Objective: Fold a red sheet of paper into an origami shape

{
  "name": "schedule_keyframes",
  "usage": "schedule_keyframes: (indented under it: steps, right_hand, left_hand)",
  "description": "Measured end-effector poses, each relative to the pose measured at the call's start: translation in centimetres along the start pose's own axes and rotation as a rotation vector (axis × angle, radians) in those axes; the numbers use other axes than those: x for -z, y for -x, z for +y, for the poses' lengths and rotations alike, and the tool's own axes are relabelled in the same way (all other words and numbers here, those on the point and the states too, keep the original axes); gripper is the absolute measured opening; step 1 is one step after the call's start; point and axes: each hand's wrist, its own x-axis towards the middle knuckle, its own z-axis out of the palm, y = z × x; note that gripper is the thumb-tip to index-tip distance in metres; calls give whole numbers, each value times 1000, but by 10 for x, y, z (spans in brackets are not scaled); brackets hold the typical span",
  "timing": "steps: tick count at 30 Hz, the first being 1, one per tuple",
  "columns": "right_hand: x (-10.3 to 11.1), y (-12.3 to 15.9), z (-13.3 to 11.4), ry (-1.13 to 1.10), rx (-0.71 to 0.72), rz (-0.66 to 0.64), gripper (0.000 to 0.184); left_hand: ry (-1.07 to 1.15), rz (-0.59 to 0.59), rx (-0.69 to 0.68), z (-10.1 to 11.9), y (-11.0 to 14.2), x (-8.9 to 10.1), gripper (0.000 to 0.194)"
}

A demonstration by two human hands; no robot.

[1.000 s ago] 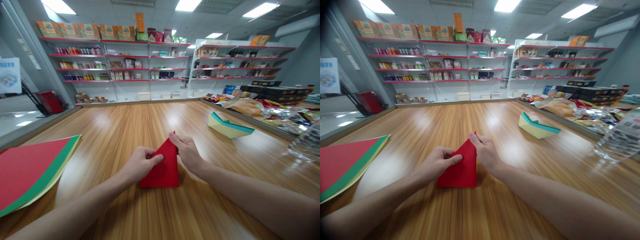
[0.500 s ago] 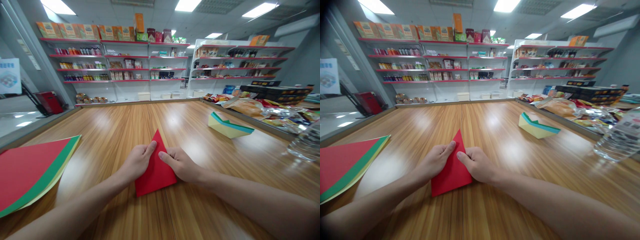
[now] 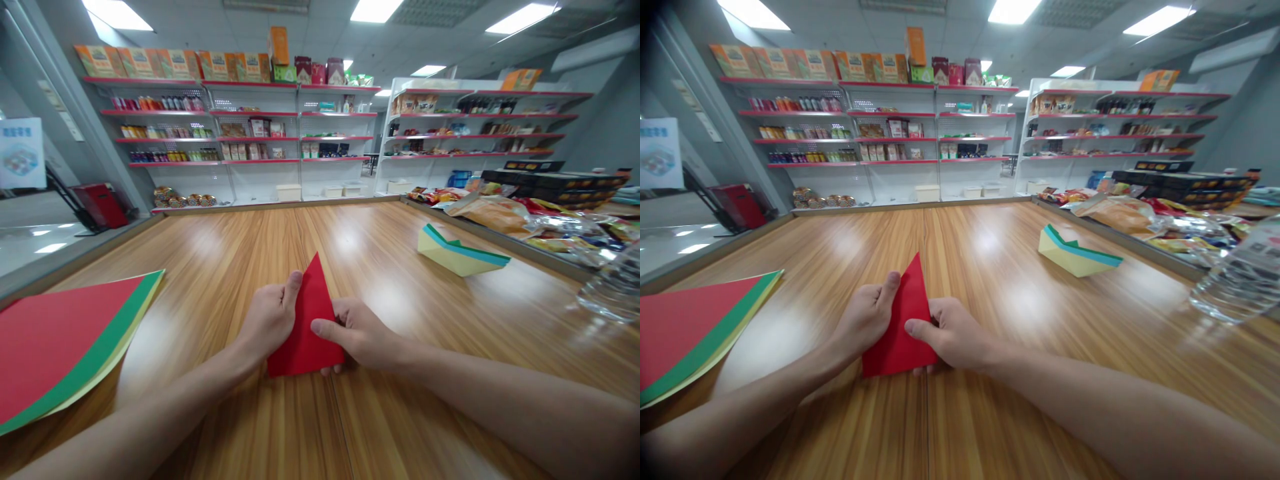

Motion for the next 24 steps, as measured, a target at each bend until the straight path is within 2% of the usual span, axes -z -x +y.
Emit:
schedule_keyframes:
  steps: [4, 6, 8, 10, 13, 15, 17, 19, 21, 24]
  right_hand:
    - [1, -1, -1, -105, 37, -74, 42]
    - [0, -2, -1, -93, -2, -53, 42]
    - [-1, -1, -2, -46, -55, -28, 41]
    - [-3, 0, -2, -31, -70, -55, 43]
    - [-2, 2, -2, -51, -30, -170, 45]
    - [0, 2, 0, -26, -14, -186, 44]
    - [3, 0, 2, -13, 16, -71, 43]
    - [6, -3, 5, -31, 84, 131, 41]
    - [9, -7, 4, -39, 177, 296, 40]
    - [13, -10, 2, -27, 275, 398, 43]
  left_hand:
    - [179, -87, 73, 4, 1, -1, 60]
    - [174, -52, 77, 2, 1, -1, 60]
    - [84, 34, 52, -1, -1, 0, 60]
    - [55, 57, 47, -4, -3, 1, 61]
    - [184, -77, 95, -6, -5, 1, 60]
    - [196, -129, 70, -5, -4, 1, 60]
    - [53, -99, -50, -3, -1, 1, 60]
    - [-137, -93, -206, -1, 3, 1, 60]
    - [-244, -172, -315, 2, 7, 2, 59]
    - [-272, -287, -358, 7, 12, 1, 56]
